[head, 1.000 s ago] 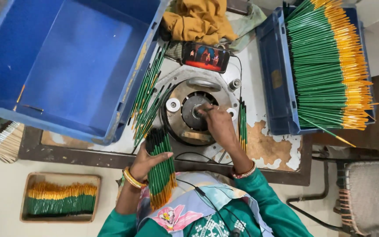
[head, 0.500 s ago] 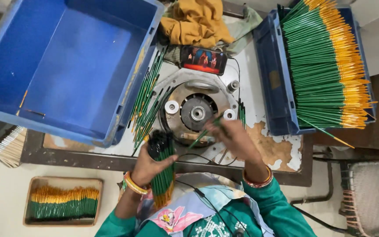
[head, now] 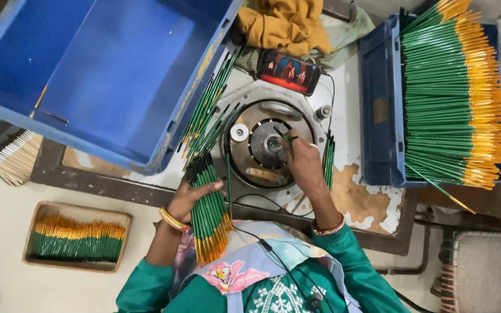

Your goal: The person uses a rotating grinding machine to sharpen the tips of green and yellow sticks, likely matches. They hold bundles of sticks in their left hand and feed them into the spinning wheel with their right hand, then place the processed sticks into a blue bin.

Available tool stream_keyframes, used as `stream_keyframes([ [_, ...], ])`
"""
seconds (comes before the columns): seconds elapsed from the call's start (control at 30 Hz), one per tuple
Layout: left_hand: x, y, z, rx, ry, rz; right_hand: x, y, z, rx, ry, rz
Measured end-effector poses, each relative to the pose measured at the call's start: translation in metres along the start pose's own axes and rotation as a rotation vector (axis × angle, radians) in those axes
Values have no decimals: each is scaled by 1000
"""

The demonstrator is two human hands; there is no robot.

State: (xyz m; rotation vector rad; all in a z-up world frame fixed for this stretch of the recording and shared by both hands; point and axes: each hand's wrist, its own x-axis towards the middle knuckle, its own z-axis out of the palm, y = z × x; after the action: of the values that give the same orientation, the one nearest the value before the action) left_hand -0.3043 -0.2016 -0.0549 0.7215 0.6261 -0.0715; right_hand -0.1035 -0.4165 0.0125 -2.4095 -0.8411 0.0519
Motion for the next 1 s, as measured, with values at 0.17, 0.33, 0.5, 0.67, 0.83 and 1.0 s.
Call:
stream_keyframes([
  [0.17, 24, -25, -15, 5, -11, -160, 0, 11, 4, -58, -103, -98],
  [0.33, 23, -9, -11, -40, -14, -91, -5, 4, 14, 18, 127, -99],
  [0.5, 5, -3, -1, -36, -14, -30, -9, -42, -25, 285, 272, 164],
  [0.67, -14, 27, 49, 232, -332, 313, -5, -71, -25, 314, -444, -223],
  [0.83, -16, 27, 57, 370, -410, 311, -10, -65, -35, 342, -569, -244],
  [1.0, -8, 16, 37, 526, -425, 417, -11, 4, -51, 254, -543, -198],
])
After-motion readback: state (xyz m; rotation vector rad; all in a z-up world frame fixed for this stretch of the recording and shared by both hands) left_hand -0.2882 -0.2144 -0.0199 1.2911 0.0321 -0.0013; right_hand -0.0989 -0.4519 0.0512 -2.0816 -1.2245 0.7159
